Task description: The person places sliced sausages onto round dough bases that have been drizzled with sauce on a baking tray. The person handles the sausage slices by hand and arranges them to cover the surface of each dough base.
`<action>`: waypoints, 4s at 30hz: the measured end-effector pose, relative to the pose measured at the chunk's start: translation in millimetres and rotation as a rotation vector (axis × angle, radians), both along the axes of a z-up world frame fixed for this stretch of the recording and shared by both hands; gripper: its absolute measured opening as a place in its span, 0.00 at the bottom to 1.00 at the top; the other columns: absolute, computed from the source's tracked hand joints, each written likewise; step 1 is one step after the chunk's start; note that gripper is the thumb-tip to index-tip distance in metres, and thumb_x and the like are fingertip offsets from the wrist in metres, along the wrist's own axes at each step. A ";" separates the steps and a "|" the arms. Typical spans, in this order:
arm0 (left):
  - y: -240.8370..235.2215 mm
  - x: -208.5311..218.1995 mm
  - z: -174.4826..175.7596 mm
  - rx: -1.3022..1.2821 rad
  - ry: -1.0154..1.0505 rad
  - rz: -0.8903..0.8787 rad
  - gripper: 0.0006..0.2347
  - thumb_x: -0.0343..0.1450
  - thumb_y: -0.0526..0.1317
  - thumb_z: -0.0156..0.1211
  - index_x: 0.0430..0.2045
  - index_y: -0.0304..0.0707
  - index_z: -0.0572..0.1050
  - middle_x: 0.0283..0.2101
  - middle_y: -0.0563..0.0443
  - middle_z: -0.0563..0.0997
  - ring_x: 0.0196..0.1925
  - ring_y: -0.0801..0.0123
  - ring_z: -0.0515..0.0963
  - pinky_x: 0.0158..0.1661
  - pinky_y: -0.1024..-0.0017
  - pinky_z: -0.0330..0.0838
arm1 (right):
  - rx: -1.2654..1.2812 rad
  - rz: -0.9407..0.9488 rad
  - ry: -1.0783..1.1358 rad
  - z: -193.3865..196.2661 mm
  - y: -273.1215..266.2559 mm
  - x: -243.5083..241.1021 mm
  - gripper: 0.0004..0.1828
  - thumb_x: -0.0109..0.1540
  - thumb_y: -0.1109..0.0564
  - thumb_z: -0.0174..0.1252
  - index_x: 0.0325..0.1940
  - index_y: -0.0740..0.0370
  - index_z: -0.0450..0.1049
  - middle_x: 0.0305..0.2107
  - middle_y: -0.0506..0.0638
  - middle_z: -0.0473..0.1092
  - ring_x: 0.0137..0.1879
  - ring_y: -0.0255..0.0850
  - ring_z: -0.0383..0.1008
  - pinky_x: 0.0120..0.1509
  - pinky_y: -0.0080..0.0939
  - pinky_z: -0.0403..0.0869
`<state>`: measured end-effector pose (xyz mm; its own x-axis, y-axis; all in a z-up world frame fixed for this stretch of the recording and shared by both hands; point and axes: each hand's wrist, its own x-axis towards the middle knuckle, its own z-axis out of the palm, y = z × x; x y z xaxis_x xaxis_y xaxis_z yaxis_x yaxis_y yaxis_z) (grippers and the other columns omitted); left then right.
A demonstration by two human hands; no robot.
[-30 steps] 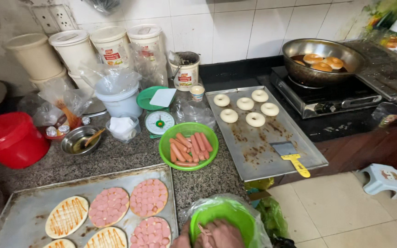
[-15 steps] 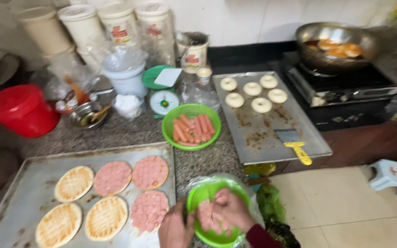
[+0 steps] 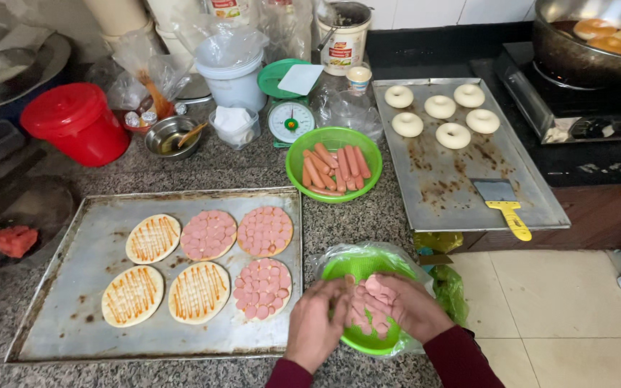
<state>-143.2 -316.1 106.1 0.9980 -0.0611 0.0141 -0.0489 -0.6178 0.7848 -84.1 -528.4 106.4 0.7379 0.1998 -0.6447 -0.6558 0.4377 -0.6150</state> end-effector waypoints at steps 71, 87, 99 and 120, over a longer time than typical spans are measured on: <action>325.7 74.9 -101.0 0.379 -0.165 0.277 0.05 0.74 0.41 0.66 0.32 0.43 0.85 0.35 0.46 0.86 0.41 0.48 0.83 0.50 0.52 0.69 | -0.290 0.108 -0.025 -105.8 328.1 29.9 0.11 0.71 0.61 0.64 0.52 0.74 0.79 0.38 0.68 0.82 0.36 0.48 0.76 0.36 0.43 0.70; 327.5 61.2 -35.5 0.032 -0.014 0.081 0.02 0.74 0.39 0.63 0.32 0.49 0.80 0.39 0.45 0.86 0.43 0.46 0.85 0.41 0.52 0.75 | -0.361 0.354 -0.167 -72.8 353.2 26.5 0.11 0.68 0.61 0.63 0.50 0.70 0.85 0.33 0.58 0.82 0.36 0.46 0.85 0.34 0.43 0.75; 347.1 44.9 -91.9 0.112 -0.047 0.396 0.10 0.72 0.39 0.70 0.17 0.48 0.83 0.23 0.52 0.87 0.28 0.53 0.83 0.44 0.54 0.77 | -0.185 0.145 0.058 -51.6 346.3 28.3 0.22 0.68 0.69 0.59 0.68 0.79 0.76 0.54 0.78 0.82 0.54 0.59 0.83 0.62 0.54 0.81; 317.3 48.8 -105.7 0.525 -0.197 0.313 0.11 0.75 0.47 0.66 0.22 0.47 0.80 0.30 0.47 0.84 0.37 0.47 0.82 0.46 0.50 0.68 | -0.205 0.094 -0.006 -97.2 330.6 24.7 0.08 0.72 0.64 0.62 0.54 0.71 0.75 0.45 0.73 0.84 0.48 0.58 0.85 0.53 0.54 0.85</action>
